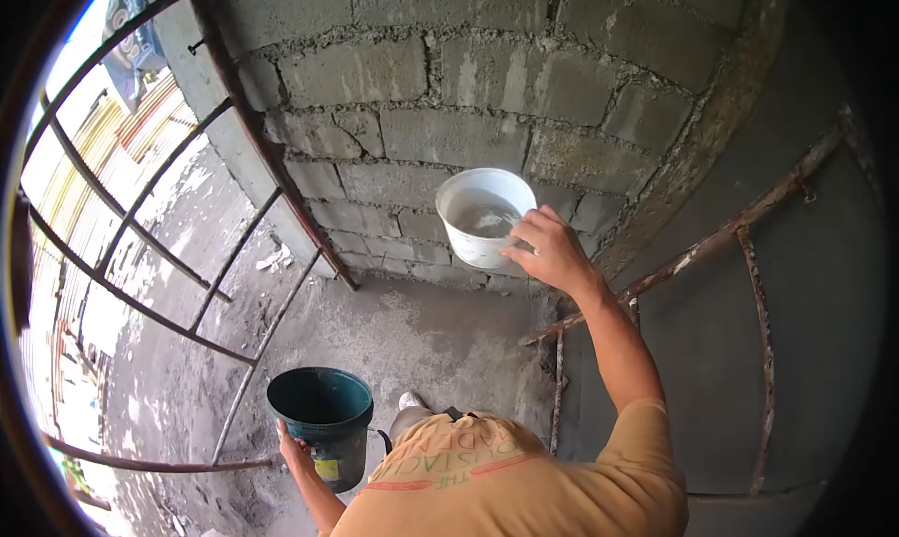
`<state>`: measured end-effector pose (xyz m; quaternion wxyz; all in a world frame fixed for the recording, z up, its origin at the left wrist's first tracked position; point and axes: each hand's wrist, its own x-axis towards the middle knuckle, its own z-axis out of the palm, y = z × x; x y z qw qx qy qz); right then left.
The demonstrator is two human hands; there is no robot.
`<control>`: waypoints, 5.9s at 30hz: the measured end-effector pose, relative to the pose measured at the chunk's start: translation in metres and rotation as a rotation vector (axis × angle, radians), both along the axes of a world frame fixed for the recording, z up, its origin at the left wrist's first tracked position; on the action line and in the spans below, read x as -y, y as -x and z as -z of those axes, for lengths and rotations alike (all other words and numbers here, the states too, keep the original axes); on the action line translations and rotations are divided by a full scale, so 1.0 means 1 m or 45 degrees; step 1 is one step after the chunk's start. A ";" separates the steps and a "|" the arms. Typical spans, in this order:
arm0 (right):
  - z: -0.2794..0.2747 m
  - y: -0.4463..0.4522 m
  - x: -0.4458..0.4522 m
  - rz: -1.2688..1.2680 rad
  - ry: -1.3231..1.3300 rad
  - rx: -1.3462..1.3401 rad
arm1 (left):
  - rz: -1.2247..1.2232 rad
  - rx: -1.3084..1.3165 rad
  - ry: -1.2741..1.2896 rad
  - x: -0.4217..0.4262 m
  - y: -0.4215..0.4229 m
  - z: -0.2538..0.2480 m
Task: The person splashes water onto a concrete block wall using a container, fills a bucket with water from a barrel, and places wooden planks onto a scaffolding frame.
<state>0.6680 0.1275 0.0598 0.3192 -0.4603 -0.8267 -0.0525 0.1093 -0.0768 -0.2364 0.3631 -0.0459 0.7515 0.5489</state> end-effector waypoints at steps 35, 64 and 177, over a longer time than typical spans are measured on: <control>0.051 -0.201 0.143 1.238 -0.061 -0.185 | 0.502 -0.152 0.459 -0.127 -0.015 0.033; 0.211 -0.026 0.067 0.628 0.110 -0.289 | 0.093 0.367 0.567 0.222 0.031 0.053; 0.350 0.274 -0.232 0.118 0.338 -0.321 | -1.036 0.482 -0.072 0.096 0.198 0.005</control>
